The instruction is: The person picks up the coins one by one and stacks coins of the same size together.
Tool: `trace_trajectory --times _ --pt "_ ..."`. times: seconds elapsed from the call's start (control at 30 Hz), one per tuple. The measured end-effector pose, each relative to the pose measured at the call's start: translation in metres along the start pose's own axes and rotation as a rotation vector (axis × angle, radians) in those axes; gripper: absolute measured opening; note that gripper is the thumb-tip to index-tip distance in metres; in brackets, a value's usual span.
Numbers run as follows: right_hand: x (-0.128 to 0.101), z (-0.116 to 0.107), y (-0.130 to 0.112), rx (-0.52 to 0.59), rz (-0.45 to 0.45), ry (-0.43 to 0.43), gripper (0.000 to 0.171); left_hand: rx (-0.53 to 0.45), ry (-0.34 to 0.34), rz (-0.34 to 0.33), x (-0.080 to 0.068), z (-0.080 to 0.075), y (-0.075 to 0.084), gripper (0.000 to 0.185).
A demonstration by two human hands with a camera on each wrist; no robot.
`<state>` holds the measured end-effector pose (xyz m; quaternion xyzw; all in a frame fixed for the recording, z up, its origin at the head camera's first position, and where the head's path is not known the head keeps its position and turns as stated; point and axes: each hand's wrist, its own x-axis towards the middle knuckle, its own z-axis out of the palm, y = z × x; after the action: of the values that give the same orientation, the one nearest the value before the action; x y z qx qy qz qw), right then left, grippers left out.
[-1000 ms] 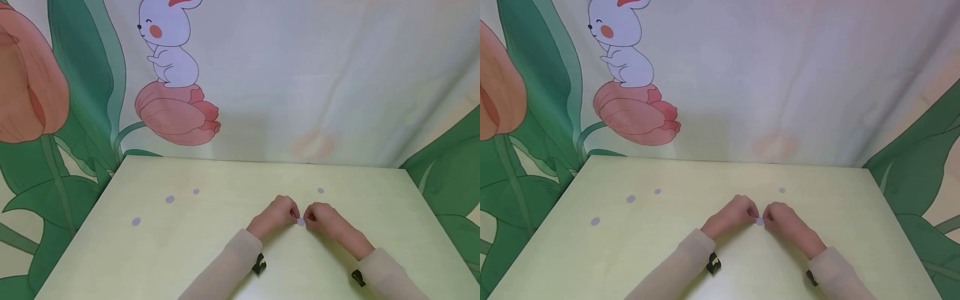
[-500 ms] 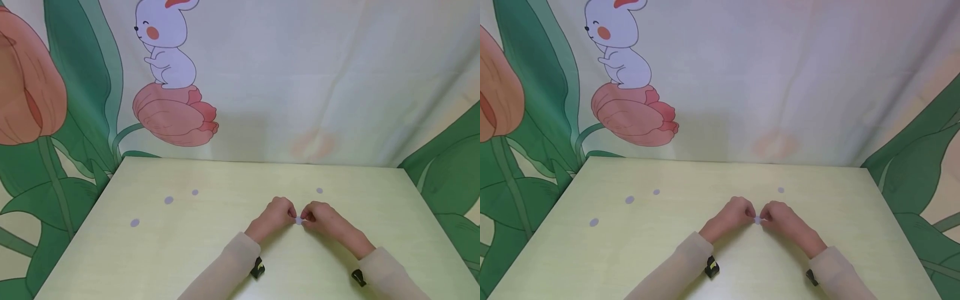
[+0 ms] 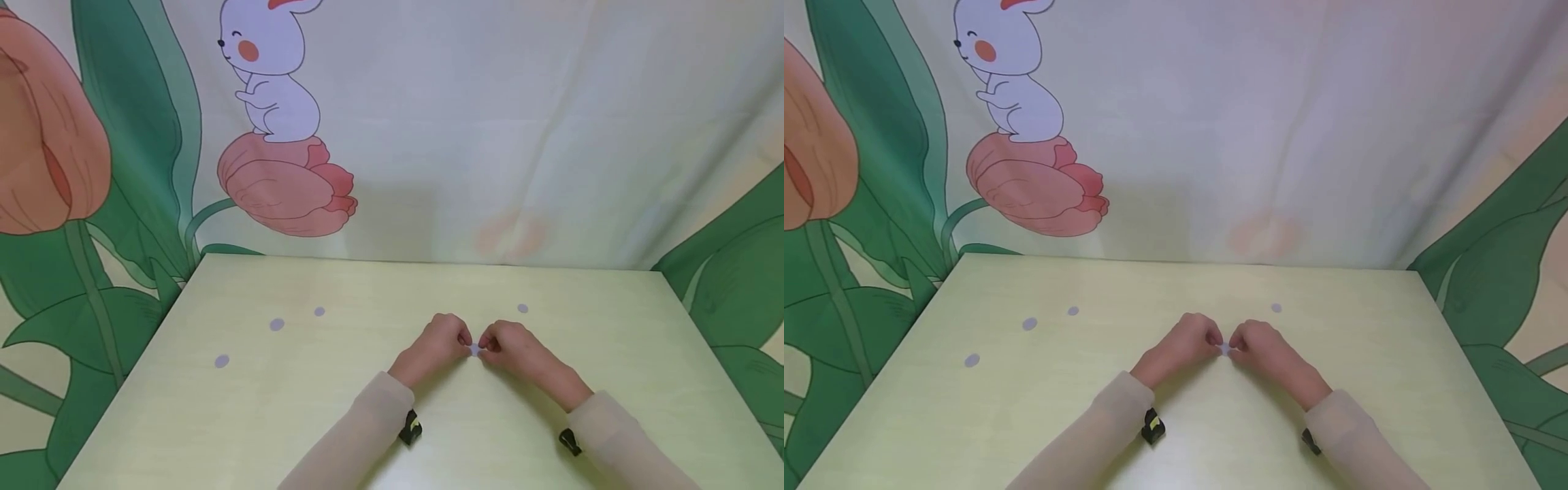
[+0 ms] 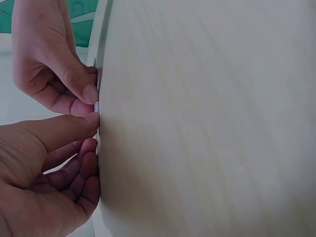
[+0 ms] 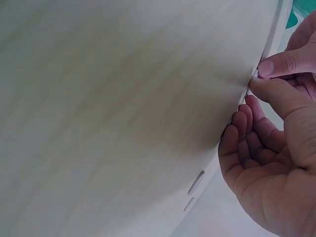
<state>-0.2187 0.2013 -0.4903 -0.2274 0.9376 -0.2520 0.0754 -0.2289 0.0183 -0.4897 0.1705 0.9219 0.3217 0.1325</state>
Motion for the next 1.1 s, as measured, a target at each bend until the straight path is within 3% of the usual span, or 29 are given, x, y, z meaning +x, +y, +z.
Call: trace_trajectory --times 0.2,1.1 --pt "0.006 0.001 -0.004 0.011 0.037 -0.02 0.005 -0.004 0.005 0.0 -0.002 -0.005 -0.002 0.006" --pt "0.035 0.004 -0.016 -0.004 0.023 -0.048 0.006 -0.021 0.006 -0.026 0.001 -0.024 -0.016 0.006"
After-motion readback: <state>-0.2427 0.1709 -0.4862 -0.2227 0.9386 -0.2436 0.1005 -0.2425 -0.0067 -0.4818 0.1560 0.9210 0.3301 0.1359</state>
